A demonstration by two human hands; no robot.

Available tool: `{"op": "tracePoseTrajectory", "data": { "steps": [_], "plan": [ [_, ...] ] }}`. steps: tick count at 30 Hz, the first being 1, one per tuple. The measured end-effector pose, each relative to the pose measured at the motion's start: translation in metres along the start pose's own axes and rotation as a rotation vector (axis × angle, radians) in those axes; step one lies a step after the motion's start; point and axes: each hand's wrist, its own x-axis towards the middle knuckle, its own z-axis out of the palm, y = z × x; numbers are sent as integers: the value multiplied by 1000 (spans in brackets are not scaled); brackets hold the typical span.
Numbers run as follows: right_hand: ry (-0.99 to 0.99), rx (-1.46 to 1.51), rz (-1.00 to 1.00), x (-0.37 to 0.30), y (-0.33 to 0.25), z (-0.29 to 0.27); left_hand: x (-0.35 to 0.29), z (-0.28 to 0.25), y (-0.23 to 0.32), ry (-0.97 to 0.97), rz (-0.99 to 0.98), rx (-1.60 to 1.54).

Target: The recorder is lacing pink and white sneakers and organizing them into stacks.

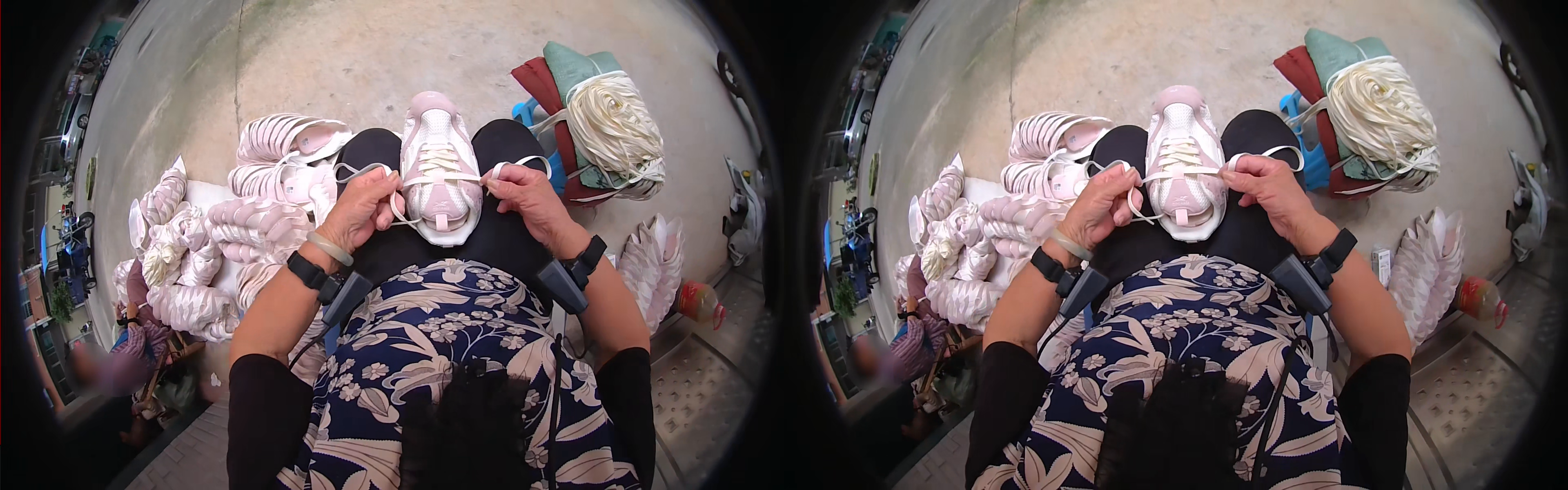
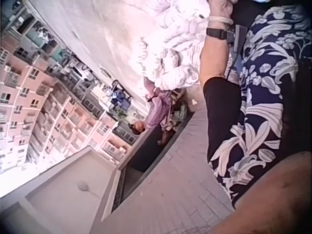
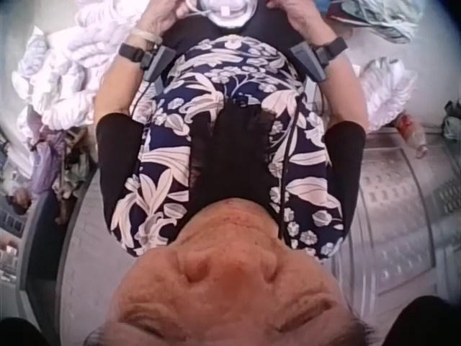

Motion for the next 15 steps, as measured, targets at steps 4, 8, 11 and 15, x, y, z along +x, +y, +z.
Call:
{"op": "tracePoseTrajectory", "data": {
  "steps": [4, 8, 11, 15],
  "plan": [
    [49, 120, -19, 9, 13, 1, 0, -2, -8, 90, 30, -71],
    [123, 94, -154, 15, 18, 9, 1, -7, -15, 66, 91, -110],
    [133, 25, -283, 21, 22, 12, 0, -3, -14, 52, 128, -156],
    [154, -55, -362, 25, 28, 17, -2, 1, -15, 64, 143, -184]
  ]
}}
